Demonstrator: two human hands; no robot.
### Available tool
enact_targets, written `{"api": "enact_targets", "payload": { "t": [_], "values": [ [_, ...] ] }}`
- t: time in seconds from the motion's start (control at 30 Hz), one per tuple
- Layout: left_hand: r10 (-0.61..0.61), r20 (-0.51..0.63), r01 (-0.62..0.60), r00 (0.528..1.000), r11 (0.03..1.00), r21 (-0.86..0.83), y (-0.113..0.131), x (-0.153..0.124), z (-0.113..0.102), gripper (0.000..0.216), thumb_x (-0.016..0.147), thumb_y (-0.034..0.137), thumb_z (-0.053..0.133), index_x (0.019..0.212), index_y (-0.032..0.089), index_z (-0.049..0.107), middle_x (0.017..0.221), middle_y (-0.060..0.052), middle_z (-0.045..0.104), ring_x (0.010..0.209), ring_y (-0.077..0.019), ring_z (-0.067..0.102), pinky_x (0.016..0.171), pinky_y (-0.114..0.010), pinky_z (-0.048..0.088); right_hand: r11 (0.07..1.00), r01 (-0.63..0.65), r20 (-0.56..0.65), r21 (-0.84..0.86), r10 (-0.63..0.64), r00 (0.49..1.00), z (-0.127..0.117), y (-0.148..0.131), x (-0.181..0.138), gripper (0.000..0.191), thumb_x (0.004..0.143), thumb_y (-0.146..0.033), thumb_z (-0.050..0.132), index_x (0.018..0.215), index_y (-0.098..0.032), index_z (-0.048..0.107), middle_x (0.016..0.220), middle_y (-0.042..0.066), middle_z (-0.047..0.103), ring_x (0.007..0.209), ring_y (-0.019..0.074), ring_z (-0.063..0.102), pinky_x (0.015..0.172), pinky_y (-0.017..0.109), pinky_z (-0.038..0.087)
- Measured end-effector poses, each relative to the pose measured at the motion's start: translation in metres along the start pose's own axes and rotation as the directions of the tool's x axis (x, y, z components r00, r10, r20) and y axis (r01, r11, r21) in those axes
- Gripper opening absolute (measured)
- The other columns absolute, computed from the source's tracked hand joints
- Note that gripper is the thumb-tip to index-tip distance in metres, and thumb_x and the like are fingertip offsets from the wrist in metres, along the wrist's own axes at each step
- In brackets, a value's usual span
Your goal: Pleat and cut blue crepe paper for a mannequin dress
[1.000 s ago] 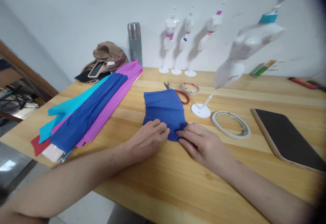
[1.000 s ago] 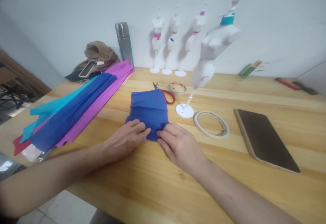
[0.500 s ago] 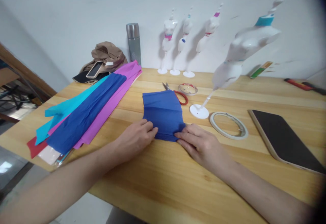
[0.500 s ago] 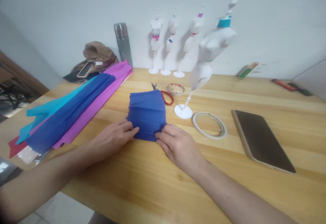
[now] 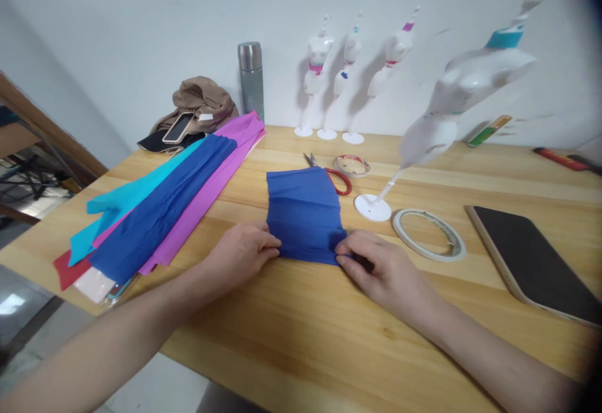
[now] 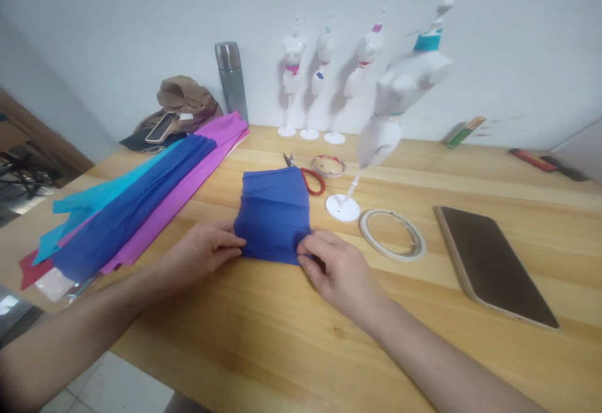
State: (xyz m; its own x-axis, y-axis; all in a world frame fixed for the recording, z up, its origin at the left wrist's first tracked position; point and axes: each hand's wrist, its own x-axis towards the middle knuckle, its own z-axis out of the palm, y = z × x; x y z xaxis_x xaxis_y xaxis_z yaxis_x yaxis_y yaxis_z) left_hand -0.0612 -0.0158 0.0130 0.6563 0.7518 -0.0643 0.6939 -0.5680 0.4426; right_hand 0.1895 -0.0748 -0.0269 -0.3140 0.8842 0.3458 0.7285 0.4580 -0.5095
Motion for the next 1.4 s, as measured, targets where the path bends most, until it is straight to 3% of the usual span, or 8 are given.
{"api": "enact_targets", "payload": {
  "t": [0.13, 0.27, 0.6, 0.9, 1.23, 1.4],
  "values": [
    [-0.138, -0.005, 0.138, 0.990, 0.990, 0.001, 0.0057, -0.0010, -0.0036, 0.014, 0.084, 0.021, 0.059, 0.088, 0.020, 0.073, 0.092, -0.002, 0.072, 0.087, -0.0181, 0.065, 0.079, -0.030, 0.048, 0.999, -0.032, -0.005, 0.006, 0.032, 0.999, 0.0011, 0.0004, -0.0001, 0.015, 0.088, -0.018, 0.049, 0.078, -0.020, 0.060, 0.074, 0.004, 0.059, 0.069, 0.0181, 0.057, 0.062, 0.031, 0.045],
    [-0.163, -0.006, 0.163, 0.987, 0.985, 0.060, 0.0081, -0.0017, -0.0035, 0.012, 0.084, 0.022, 0.059, 0.083, 0.021, 0.071, 0.088, -0.001, 0.072, 0.085, -0.0186, 0.064, 0.075, -0.030, 0.046, 0.999, -0.047, -0.011, 0.015, 0.047, 0.999, 0.0013, 0.0001, -0.0001, 0.016, 0.089, -0.019, 0.050, 0.079, -0.020, 0.063, 0.074, 0.004, 0.060, 0.069, 0.0182, 0.058, 0.063, 0.031, 0.046],
    [-0.111, -0.005, 0.111, 0.994, 0.992, 0.057, 0.0063, -0.0023, -0.0037, 0.013, 0.085, 0.021, 0.058, 0.081, 0.021, 0.070, 0.087, 0.000, 0.070, 0.083, -0.0163, 0.063, 0.074, -0.027, 0.044, 0.998, -0.018, -0.010, 0.054, 0.018, 1.000, -0.0012, 0.0025, 0.0007, 0.018, 0.090, -0.020, 0.050, 0.080, -0.020, 0.065, 0.075, 0.004, 0.063, 0.069, 0.0169, 0.060, 0.063, 0.030, 0.047],
    [0.010, -0.005, -0.009, 1.000, 0.982, 0.189, 0.0033, -0.0066, 0.0021, 0.015, 0.085, 0.019, 0.057, 0.075, 0.019, 0.068, 0.085, -0.002, 0.067, 0.082, -0.0163, 0.062, 0.070, -0.026, 0.043, 0.995, 0.045, 0.029, 0.089, -0.048, 0.998, -0.0063, 0.0008, 0.0014, 0.016, 0.088, -0.018, 0.052, 0.077, -0.019, 0.064, 0.070, 0.003, 0.057, 0.063, 0.0153, 0.055, 0.057, 0.028, 0.043],
    [0.029, -0.003, -0.028, 1.000, 0.974, 0.223, 0.0051, -0.0081, 0.0003, 0.017, 0.087, 0.020, 0.054, 0.075, 0.018, 0.066, 0.085, -0.003, 0.066, 0.082, -0.0168, 0.062, 0.071, -0.027, 0.045, 0.994, 0.112, -0.027, 0.006, -0.112, 0.993, -0.0038, -0.0012, -0.0013, 0.007, 0.085, -0.018, 0.054, 0.084, -0.020, 0.061, 0.074, 0.004, 0.058, 0.065, 0.0167, 0.055, 0.059, 0.030, 0.047],
    [0.054, -0.024, -0.048, 0.998, 0.978, 0.202, 0.0035, -0.0084, 0.0024, 0.018, 0.087, 0.019, 0.053, 0.075, 0.019, 0.066, 0.082, -0.003, 0.065, 0.080, -0.0162, 0.061, 0.071, -0.026, 0.046, 0.994, 0.105, -0.019, 0.006, -0.105, 0.994, -0.0038, -0.0008, -0.0005, 0.013, 0.088, -0.018, 0.050, 0.082, -0.021, 0.062, 0.075, 0.005, 0.060, 0.069, 0.0178, 0.058, 0.061, 0.030, 0.047]
  ]
}}
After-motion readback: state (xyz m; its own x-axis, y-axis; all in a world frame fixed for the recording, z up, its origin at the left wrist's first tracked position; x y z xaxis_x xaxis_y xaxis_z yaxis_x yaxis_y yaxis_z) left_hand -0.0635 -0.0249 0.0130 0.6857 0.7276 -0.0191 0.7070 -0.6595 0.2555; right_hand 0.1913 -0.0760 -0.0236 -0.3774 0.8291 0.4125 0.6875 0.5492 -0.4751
